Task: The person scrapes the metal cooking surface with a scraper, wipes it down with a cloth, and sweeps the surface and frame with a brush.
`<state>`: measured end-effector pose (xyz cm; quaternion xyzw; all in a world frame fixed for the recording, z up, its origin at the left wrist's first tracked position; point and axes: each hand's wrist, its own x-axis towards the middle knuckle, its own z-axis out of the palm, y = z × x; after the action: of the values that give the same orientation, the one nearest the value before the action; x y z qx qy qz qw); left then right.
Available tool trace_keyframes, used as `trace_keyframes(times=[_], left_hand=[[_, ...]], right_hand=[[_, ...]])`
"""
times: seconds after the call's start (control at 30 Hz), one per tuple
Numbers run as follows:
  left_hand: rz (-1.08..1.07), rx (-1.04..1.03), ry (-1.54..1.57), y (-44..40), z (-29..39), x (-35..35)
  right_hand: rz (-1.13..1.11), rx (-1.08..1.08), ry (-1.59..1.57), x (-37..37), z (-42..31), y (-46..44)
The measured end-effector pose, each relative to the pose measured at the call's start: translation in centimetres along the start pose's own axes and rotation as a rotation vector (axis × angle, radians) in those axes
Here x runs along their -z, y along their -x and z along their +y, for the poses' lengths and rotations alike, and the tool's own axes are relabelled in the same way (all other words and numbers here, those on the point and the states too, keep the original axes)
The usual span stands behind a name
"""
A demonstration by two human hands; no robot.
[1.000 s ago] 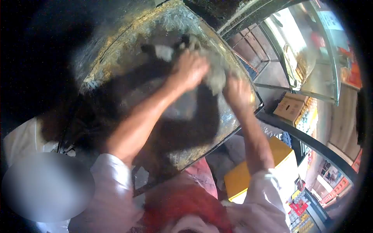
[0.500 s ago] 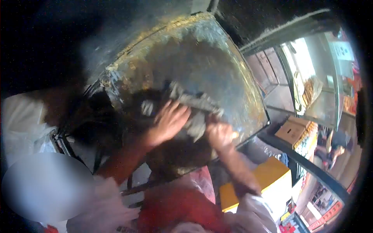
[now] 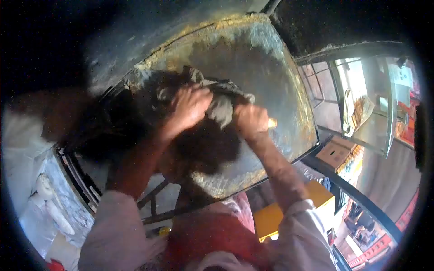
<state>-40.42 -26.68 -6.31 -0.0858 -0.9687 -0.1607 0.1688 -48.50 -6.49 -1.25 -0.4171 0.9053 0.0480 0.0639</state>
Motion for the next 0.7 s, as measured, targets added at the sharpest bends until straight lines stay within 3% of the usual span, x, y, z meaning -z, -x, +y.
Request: trace_keyframes(times=[0.1,0.13,0.17,0.23,0.3,0.37,0.4,0.43,0.5,0.57,0.6,0.63,0.7], left_hand=[[-0.725,0.18,0.047,-6.9,-0.5,3.5],[-0.037,0.057,0.04,-1.3,-0.8,-0.5],[0.028,-0.035,-0.076,1.4,0.1,-1.6],[-0.193,-0.026,0.026,3.9,4.6,2.5],[-0.173,-0.001,-0.017,5.5,5.8,2.4],[0.015,-0.002,-0.153,3.4,1.1,-2.2],[0.054,0.045,-0.195,-0.5,-1.0,-2.3],[-0.069,0.263,-0.101,-4.0,-2.3,-2.7],[-0.138,0.261,0.053,-7.4,-2.6,-0.4],[-0.309,0.111,-0.089,-4.1,1.1,0.4],[-0.238,0.023,-0.214,-2.4,3.5,1.1],[0.027,-0.085,0.087,-0.1,4.4,0.0],[-0.158,-0.064,0.051,-1.0,4.1,0.5]], right_hand=[[-0.053,-0.058,-0.024,2.2,0.8,-2.8],[0.013,0.019,-0.064,0.3,0.5,-0.6],[0.154,0.117,0.086,-2.5,-0.2,2.6],[0.19,-0.012,0.138,-1.8,-3.5,7.0],[0.15,0.008,0.101,-3.2,-4.1,8.2],[0.361,0.147,0.148,-4.8,-0.7,3.2],[0.428,0.113,0.144,-4.1,0.7,-0.9],[0.496,0.075,0.273,-3.5,1.6,-4.1],[-0.015,-0.103,-0.103,-0.3,2.1,-6.1],[0.444,0.056,0.111,-2.1,1.3,1.4],[0.346,-0.051,0.102,-1.7,-0.2,4.6],[0.247,-0.152,0.096,-1.9,-0.9,5.9],[0.149,-0.115,0.108,-1.4,0.9,3.8]])
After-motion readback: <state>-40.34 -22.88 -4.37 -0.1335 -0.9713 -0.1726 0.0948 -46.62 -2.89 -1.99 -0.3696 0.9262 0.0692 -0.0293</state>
